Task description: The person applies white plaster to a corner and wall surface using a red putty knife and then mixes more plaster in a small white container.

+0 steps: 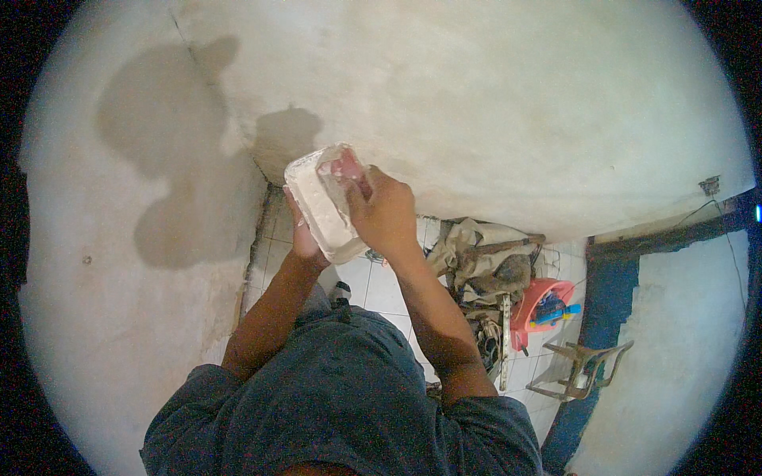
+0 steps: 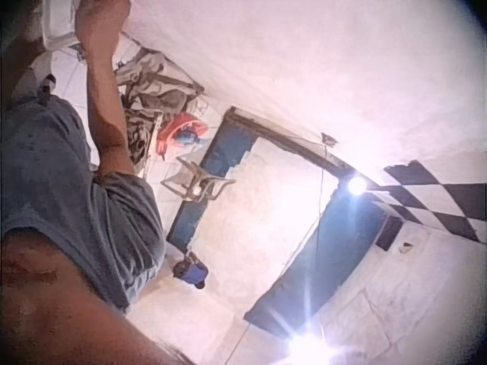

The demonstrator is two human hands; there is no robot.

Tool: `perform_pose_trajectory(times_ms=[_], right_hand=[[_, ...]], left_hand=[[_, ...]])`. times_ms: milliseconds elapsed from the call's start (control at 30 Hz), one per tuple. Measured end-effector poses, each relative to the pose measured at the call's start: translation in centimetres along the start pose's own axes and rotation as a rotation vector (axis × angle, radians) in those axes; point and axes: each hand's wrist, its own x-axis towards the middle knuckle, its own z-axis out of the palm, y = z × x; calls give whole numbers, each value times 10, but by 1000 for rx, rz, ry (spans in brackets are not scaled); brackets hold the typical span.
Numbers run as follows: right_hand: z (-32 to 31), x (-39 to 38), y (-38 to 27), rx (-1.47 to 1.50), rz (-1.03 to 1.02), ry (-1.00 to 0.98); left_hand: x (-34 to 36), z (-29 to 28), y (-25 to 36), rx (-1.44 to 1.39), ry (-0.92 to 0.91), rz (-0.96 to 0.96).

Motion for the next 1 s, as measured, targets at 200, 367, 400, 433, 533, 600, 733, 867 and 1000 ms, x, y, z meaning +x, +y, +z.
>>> perform_pose_trajectory(times_ms=[200, 367, 400, 433, 533, 600, 733, 867, 1000], right_hand=[[11, -4, -1, -59, -88, -55], [-7, 5, 28, -56, -6, 30], [-12, 6, 32, -52, 75, 58], [-19, 7, 27, -63, 176, -14], [0, -3, 39, 55, 124, 44], [10, -7, 35, 31, 76, 29], [11, -5, 10, -135, 40, -25], [15, -8, 10, -149, 0, -53], [3, 3, 32, -133, -53, 34]], left_hand=[[-1, 10, -2, 62, 14, -46], [1, 2, -3, -46, -7, -48], [1, 2, -2, -54, -21, -69], [0, 7, -1, -85, 8, -105], [3, 3, -4, -88, -9, -120], [6, 1, -6, -56, -20, -114], [7, -1, -6, -4, -49, -75], [11, -5, -8, 52, -71, -80], [8, 8, -3, -40, -19, -102]])
